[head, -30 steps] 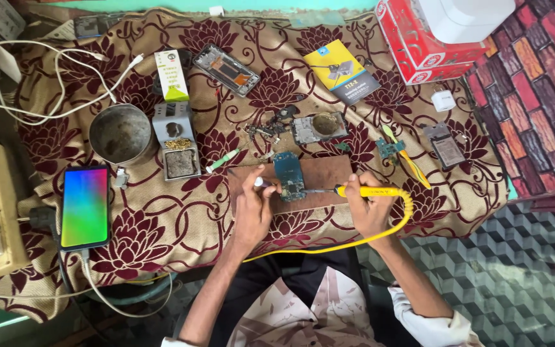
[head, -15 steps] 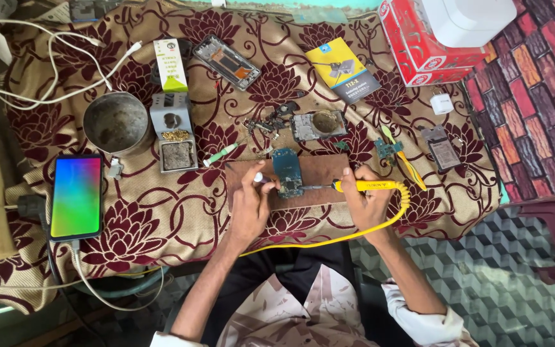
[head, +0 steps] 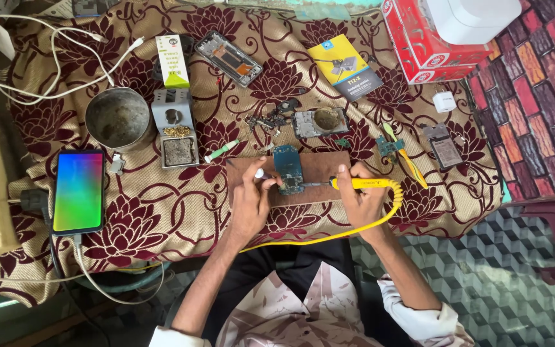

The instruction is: The person uses a soldering iron and solder wire to work on a blue circuit board placed on a wooden board. They repeatedly apply heat and solder to various points on the board while holding it steady with their other hand.

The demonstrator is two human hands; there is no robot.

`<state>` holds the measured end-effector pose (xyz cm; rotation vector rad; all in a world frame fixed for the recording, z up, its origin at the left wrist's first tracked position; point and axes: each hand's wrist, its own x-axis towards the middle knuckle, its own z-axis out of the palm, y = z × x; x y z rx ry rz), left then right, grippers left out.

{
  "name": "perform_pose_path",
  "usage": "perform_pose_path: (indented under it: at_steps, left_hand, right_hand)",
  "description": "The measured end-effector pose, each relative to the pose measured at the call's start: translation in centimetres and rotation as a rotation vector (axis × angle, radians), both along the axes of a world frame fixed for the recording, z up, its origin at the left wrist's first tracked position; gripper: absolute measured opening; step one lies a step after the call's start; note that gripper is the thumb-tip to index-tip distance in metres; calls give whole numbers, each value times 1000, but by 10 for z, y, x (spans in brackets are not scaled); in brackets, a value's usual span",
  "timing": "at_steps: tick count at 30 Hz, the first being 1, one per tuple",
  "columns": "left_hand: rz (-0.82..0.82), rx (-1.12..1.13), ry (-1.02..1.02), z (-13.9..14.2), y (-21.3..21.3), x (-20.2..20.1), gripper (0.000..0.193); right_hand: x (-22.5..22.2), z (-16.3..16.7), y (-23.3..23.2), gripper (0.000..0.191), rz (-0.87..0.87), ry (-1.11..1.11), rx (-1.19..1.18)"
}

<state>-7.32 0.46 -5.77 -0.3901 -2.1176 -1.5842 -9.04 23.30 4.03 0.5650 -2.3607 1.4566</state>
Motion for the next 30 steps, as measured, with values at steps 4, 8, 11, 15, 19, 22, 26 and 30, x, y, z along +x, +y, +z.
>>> perform_pose_path:
  at_steps: [4, 8, 11, 15, 19, 22, 26, 30]
  left_hand:
    - [1, 1, -18, -6, 1, -2, 48]
    - [-1, 7, -21, -8, 0, -3, 48]
    - [-6, 8, -24, -6, -1, -3, 48]
    - [3, -5, -15, -2, -1, -3, 48]
    - [1, 3, -34, 1, -1, -3, 48]
    - [7, 4, -23, 1, -2, -2, 48]
    - [5, 8, -3, 0, -1, -2, 46]
    - [19, 3, 14, 1, 0, -1, 45]
  right_hand:
    - [3, 6, -5, 31, 67, -37, 0]
    - [10, 17, -11, 32, 31, 37, 151]
    - [12, 23, -15, 34, -2, 70, 185]
    - [10, 20, -19, 35, -39, 66, 163]
    - [7, 9, -15, 35, -44, -10, 66]
    - [7, -1, -10, 35, -53, 12, 44]
    - [6, -13, -4, 32, -37, 58, 17]
    - [1, -14, -1, 32, 23, -49, -36]
